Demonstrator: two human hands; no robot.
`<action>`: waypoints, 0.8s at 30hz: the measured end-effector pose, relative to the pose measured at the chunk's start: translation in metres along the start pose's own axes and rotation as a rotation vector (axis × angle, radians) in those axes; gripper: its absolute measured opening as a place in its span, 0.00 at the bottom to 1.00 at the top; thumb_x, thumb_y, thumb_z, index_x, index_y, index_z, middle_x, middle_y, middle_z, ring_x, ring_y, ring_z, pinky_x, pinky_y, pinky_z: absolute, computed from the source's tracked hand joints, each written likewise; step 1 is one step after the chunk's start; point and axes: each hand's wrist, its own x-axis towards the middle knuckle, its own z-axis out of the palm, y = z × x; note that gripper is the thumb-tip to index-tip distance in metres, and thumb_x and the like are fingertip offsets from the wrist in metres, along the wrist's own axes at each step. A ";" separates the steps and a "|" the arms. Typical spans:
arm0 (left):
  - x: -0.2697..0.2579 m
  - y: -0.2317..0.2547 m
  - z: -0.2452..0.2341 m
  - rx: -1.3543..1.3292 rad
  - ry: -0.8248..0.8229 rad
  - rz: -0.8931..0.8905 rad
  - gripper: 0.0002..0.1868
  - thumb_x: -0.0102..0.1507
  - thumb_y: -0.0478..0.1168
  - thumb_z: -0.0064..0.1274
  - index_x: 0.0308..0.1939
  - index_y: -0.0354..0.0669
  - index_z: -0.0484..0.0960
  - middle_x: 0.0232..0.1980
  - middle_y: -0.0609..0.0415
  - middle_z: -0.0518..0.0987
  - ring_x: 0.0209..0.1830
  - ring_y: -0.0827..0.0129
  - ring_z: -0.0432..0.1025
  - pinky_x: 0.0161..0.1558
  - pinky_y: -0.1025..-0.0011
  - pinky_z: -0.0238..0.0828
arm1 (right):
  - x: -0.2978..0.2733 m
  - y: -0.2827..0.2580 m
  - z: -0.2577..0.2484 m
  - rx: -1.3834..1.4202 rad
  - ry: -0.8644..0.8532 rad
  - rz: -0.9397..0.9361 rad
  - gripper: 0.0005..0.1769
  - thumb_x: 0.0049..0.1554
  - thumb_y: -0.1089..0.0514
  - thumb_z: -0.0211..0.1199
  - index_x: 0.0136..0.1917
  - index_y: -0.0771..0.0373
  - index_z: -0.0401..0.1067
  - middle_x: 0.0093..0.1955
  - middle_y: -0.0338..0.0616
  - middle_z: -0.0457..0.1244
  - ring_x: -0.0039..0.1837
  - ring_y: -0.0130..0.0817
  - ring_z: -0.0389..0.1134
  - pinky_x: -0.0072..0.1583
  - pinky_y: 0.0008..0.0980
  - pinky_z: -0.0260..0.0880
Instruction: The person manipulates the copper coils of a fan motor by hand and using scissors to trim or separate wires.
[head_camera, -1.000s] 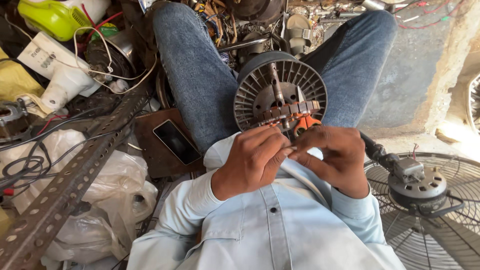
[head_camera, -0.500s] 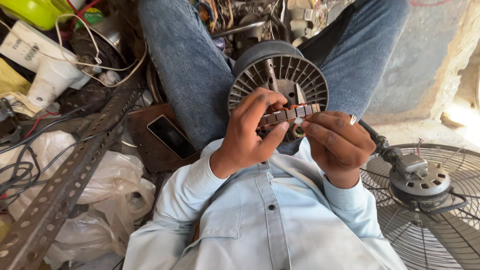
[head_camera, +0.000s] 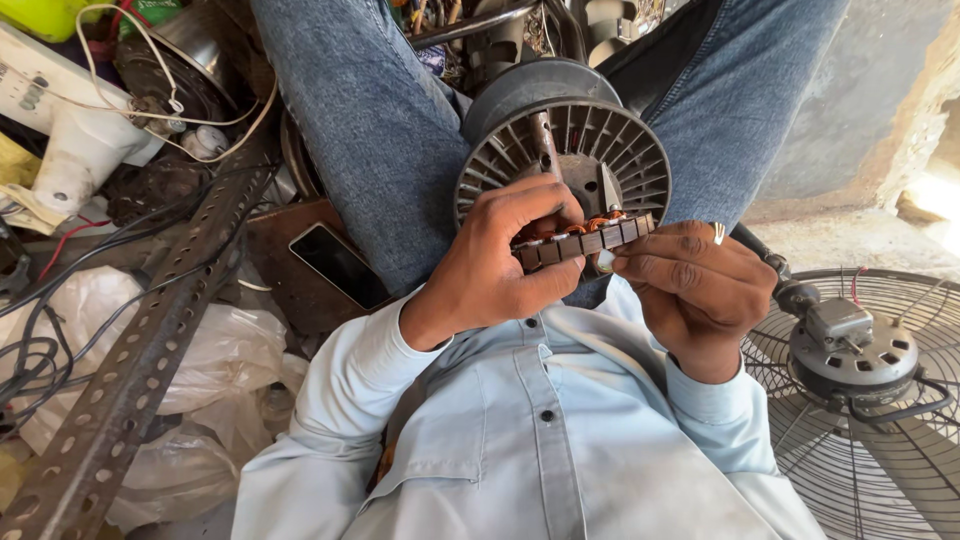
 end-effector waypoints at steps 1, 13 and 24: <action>0.000 0.000 0.000 -0.002 -0.002 -0.002 0.10 0.56 0.34 0.58 0.40 0.36 0.76 0.35 0.57 0.70 0.30 0.75 0.64 0.34 0.73 0.61 | 0.001 0.000 0.000 0.007 -0.005 0.003 0.10 0.49 0.77 0.67 0.43 0.68 0.78 0.43 0.48 0.70 0.45 0.37 0.74 0.45 0.28 0.73; -0.001 -0.004 0.005 -0.024 0.039 0.027 0.11 0.54 0.31 0.58 0.38 0.35 0.73 0.34 0.55 0.67 0.29 0.74 0.63 0.32 0.72 0.58 | 0.007 -0.024 0.007 -0.133 -0.026 0.022 0.10 0.50 0.75 0.72 0.45 0.68 0.78 0.43 0.49 0.69 0.46 0.38 0.73 0.45 0.28 0.71; -0.002 -0.006 0.004 -0.015 0.020 0.056 0.10 0.56 0.32 0.57 0.40 0.35 0.74 0.36 0.54 0.69 0.31 0.72 0.66 0.34 0.71 0.62 | 0.009 -0.037 0.009 -0.179 -0.038 0.079 0.12 0.49 0.76 0.72 0.47 0.68 0.78 0.44 0.49 0.68 0.45 0.36 0.73 0.47 0.28 0.71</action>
